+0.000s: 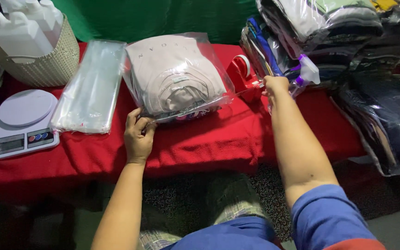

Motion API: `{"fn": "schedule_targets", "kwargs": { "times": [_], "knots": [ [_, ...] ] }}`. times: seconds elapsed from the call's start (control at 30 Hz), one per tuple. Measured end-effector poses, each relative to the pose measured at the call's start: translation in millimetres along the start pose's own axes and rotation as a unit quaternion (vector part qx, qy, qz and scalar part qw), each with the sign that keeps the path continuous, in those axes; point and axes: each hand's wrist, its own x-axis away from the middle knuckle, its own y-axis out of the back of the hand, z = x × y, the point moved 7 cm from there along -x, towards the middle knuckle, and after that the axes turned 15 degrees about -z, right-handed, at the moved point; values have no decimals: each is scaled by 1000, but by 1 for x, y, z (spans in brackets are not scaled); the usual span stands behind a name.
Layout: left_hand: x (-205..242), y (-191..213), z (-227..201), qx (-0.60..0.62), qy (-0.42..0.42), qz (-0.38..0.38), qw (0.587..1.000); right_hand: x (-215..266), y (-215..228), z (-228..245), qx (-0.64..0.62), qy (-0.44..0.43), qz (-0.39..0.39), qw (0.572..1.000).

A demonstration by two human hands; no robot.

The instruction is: Packing folded clothes into plastic bags and sealing them with tape.

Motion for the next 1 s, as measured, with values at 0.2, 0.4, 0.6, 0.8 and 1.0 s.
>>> {"fn": "schedule_targets", "kwargs": {
  "times": [0.2, 0.4, 0.6, 0.8, 1.0],
  "knots": [
    [0, -4, 1, -7, -20, 15, 1000, 7, 1, -36, -133, 16, -60, 989],
    [4, -6, 14, -32, 4, -26, 999, -27, -7, -49, -141, 158, -94, 973],
    [0, 3, -3, -49, -53, -39, 997, -91, -19, -67, -112, 179, 102, 972],
    [-2, 1, -2, -27, -22, -15, 999, -146, -35, -84, -78, 173, 198, 962],
    [-1, 1, -3, -10, -21, -10, 1000, -43, -5, -53, -195, 136, 260, 936]
  ]
}}
